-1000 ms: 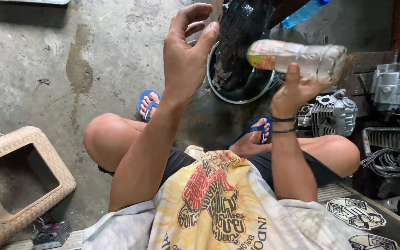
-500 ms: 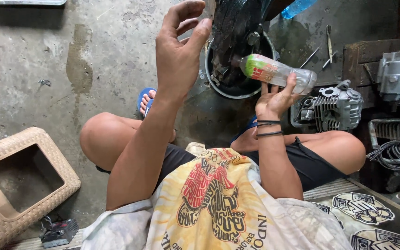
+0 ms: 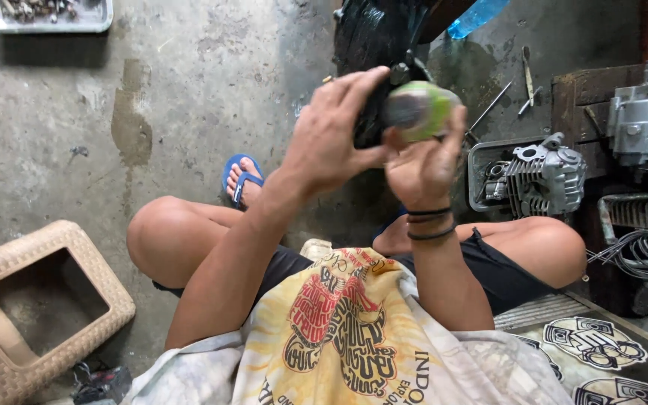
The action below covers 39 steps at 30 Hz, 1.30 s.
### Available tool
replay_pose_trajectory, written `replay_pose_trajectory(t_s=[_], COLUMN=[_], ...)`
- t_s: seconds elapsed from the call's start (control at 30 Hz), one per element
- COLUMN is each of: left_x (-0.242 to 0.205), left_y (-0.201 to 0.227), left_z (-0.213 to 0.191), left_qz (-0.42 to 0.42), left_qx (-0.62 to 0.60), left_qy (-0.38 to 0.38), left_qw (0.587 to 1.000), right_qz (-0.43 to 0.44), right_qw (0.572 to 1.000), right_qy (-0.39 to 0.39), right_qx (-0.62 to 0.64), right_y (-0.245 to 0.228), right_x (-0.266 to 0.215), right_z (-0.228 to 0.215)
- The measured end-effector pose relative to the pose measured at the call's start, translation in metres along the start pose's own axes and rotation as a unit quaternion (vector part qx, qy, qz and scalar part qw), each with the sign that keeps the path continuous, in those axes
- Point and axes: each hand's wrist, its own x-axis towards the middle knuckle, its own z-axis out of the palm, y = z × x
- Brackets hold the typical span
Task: The person sits on a low stool in a workshop and cleans a black mechanical part, likely an engine cylinder, using a rag and a brush. They pour a liquid from a plastic bottle onto the part and scrub it thoroughly, occasionally rinsing the brush in a metal bowl.
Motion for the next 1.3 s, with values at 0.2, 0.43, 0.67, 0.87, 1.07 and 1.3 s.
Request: replay_pose_trajectory(t_s=[0.2,0.43,0.67,0.87,1.07,1.3], left_x=[0.015,0.013,0.022,-0.008,-0.028,-0.040], left_y=[-0.003,0.008,-0.012,-0.022,-0.016,-0.013], left_z=[-0.004,-0.052,-0.074,-0.087,-0.097,-0.111], left_qz=[0.065,-0.065,-0.090,-0.077,-0.033,-0.026], left_qx=[-0.182,-0.289,-0.262,-0.278,-0.297,-0.312], left_qy=[0.150,0.231,0.227,0.260,0.281,0.274], left_qw=[0.970,0.927,0.934,0.922,0.912,0.909], right_qz=[0.135,-0.510,-0.435,-0.381,-0.580,-0.644], right_qw=[0.958,0.615,0.609,0.813,0.613,0.362], right_qy=[-0.199,-0.058,-0.043,-0.106,-0.254,-0.298], right_qx=[-0.159,-0.599,-0.662,-0.428,-0.473,-0.604], right_y=[0.006,-0.069,-0.078,-0.115,-0.112,-0.043], right_x=[-0.002,0.192,0.254,0.175,0.046,0.003], right_z=[0.049,0.062,0.075,0.096,0.101,0.050])
